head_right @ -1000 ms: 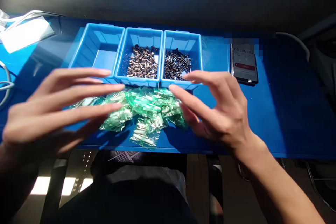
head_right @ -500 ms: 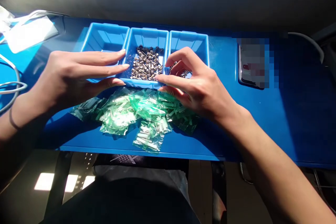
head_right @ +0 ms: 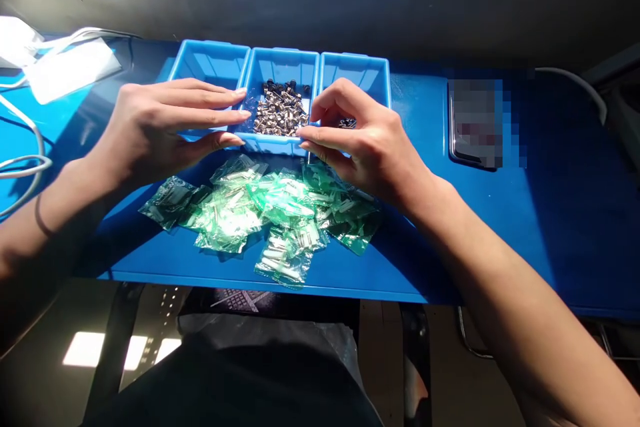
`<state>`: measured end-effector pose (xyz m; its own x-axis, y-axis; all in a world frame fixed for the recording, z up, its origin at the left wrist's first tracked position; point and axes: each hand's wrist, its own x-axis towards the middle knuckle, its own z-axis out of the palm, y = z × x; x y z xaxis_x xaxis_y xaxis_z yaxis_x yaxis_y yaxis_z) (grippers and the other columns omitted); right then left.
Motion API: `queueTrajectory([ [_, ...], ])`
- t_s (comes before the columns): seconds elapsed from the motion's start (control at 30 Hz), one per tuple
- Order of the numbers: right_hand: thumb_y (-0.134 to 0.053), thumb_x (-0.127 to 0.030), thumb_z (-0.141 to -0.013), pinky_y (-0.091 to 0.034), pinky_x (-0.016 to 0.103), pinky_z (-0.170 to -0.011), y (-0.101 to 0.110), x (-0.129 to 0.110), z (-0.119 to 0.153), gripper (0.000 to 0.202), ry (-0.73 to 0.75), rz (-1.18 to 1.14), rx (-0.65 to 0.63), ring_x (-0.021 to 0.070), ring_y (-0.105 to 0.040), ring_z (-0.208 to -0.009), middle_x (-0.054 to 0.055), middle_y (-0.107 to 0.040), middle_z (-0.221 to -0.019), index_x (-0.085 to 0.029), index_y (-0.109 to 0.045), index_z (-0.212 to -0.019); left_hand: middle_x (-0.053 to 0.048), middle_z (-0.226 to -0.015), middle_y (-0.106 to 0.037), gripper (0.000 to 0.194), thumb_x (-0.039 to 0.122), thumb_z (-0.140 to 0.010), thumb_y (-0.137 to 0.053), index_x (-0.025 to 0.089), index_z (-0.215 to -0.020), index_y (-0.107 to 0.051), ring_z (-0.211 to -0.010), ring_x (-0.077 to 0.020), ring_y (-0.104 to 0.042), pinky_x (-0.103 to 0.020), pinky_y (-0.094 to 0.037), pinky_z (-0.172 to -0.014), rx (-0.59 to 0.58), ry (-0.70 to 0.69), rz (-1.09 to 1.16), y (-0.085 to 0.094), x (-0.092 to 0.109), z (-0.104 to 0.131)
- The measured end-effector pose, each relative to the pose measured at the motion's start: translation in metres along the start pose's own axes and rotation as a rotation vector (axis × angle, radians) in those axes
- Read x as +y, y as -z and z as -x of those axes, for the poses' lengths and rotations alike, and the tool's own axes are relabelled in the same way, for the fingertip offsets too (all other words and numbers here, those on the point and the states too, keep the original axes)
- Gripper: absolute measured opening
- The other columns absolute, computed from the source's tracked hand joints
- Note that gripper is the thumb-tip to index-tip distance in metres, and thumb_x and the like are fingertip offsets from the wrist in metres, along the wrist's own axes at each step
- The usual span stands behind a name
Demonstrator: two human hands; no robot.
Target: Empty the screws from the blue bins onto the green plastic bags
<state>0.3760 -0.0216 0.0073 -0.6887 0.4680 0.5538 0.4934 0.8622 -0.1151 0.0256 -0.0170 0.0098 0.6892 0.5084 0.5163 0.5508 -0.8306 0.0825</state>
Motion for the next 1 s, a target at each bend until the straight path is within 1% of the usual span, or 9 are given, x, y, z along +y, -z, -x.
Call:
queueTrajectory([
  [0.13, -0.068, -0.025, -0.115, -0.07, 0.052, -0.097, 0.02, -0.034, 0.004, 0.021, -0.049, 0.146, -0.043, 0.0299, -0.077, -0.116, 0.013, -0.08, -0.129, -0.027, -0.085, -0.126, -0.012, -0.18, -0.052, 0.047, 0.033, -0.116, -0.071, 0.026, -0.161, -0.061, -0.171, -0.0242, -0.052, -0.058, -0.058, -0.138, -0.063, -0.035, 0.018, 0.017, 0.029, 0.012],
  [0.23, -0.074, -0.029, -0.111, -0.069, 0.054, -0.094, 0.03, -0.075, 0.012, 0.022, 0.068, 0.097, -0.018, 0.0347, -0.079, -0.114, 0.02, -0.081, -0.126, -0.018, -0.082, -0.128, -0.006, -0.168, -0.067, 0.057, 0.026, -0.113, -0.072, 0.032, -0.168, -0.056, -0.159, -0.0184, -0.065, -0.044, -0.063, -0.134, -0.087, -0.043, 0.13, 0.027, 0.055, 0.033],
  [0.3, -0.069, -0.049, -0.115, -0.069, 0.056, -0.104, 0.025, -0.099, 0.019, 0.047, 0.107, 0.055, -0.071, 0.0389, -0.078, -0.127, 0.025, -0.081, -0.137, -0.01, -0.079, -0.139, -0.009, -0.173, -0.062, 0.062, 0.033, -0.112, -0.074, 0.028, -0.17, -0.054, -0.167, -0.0258, -0.058, -0.05, -0.056, -0.141, -0.173, -0.066, 0.092, 0.026, 0.065, 0.049],
  [0.37, -0.066, -0.054, -0.116, -0.069, 0.059, -0.114, 0.014, -0.112, 0.028, 0.059, 0.098, 0.059, -0.158, 0.0422, -0.074, -0.143, 0.027, -0.075, -0.153, -0.011, -0.071, -0.155, -0.013, -0.179, -0.054, 0.067, 0.044, -0.113, -0.07, 0.021, -0.173, -0.05, -0.173, -0.0325, -0.05, -0.056, -0.048, -0.146, -0.235, -0.078, 0.066, 0.021, 0.07, 0.063],
  [0.5, -0.071, -0.019, -0.113, -0.065, 0.063, -0.124, -0.003, -0.109, 0.043, 0.049, 0.107, 0.068, -0.244, 0.0445, -0.066, -0.157, 0.027, -0.065, -0.168, -0.013, -0.067, -0.162, -0.016, -0.187, -0.041, 0.07, 0.045, -0.117, -0.06, 0.018, -0.179, -0.04, -0.18, -0.0347, -0.037, -0.058, -0.045, -0.147, -0.28, -0.018, 0.104, 0.013, 0.075, 0.08],
  [0.63, -0.071, 0.001, -0.105, -0.066, 0.06, -0.125, 0.002, -0.094, 0.051, 0.05, 0.124, 0.078, -0.151, 0.0423, -0.07, -0.153, 0.03, -0.07, -0.16, -0.006, -0.07, -0.155, -0.015, -0.184, -0.046, 0.07, 0.029, -0.114, -0.066, 0.021, -0.179, -0.041, -0.178, -0.0342, -0.041, -0.056, -0.052, -0.143, -0.257, 0.0, 0.12, 0.013, 0.087, 0.079],
  [0.73, -0.077, 0.001, -0.101, -0.071, 0.057, -0.119, 0.008, -0.093, 0.051, 0.049, 0.124, 0.106, -0.066, 0.0406, -0.075, -0.145, 0.029, -0.075, -0.152, -0.005, -0.073, -0.149, -0.014, -0.183, -0.048, 0.07, 0.022, -0.114, -0.063, 0.02, -0.18, -0.039, -0.177, -0.032, -0.043, -0.053, -0.052, -0.143, -0.235, 0.012, 0.141, 0.013, 0.095, 0.072],
  [0.87, -0.087, -0.011, -0.099, -0.073, 0.064, -0.107, 0.009, -0.098, 0.052, 0.049, 0.052, 0.254, 0.012, 0.045, -0.076, -0.141, 0.028, -0.076, -0.152, -0.012, -0.076, -0.146, -0.011, -0.186, -0.043, 0.07, 0.032, -0.118, -0.058, 0.021, -0.183, -0.033, -0.179, -0.0324, -0.04, -0.056, -0.049, -0.146, -0.283, 0.043, 0.129, 0.01, 0.096, 0.061],
  [1.0, -0.086, -0.017, -0.101, -0.073, 0.067, -0.101, 0.009, -0.096, 0.058, 0.048, -0.047, 0.225, -0.067, 0.0505, -0.076, -0.138, 0.032, -0.072, -0.155, -0.009, -0.074, -0.147, -0.009, -0.185, -0.046, 0.065, 0.03, -0.117, -0.057, 0.024, -0.179, -0.041, -0.175, -0.0339, -0.046, -0.059, -0.051, -0.145, -0.28, 0.086, 0.108, 0.014, 0.085, 0.064],
])
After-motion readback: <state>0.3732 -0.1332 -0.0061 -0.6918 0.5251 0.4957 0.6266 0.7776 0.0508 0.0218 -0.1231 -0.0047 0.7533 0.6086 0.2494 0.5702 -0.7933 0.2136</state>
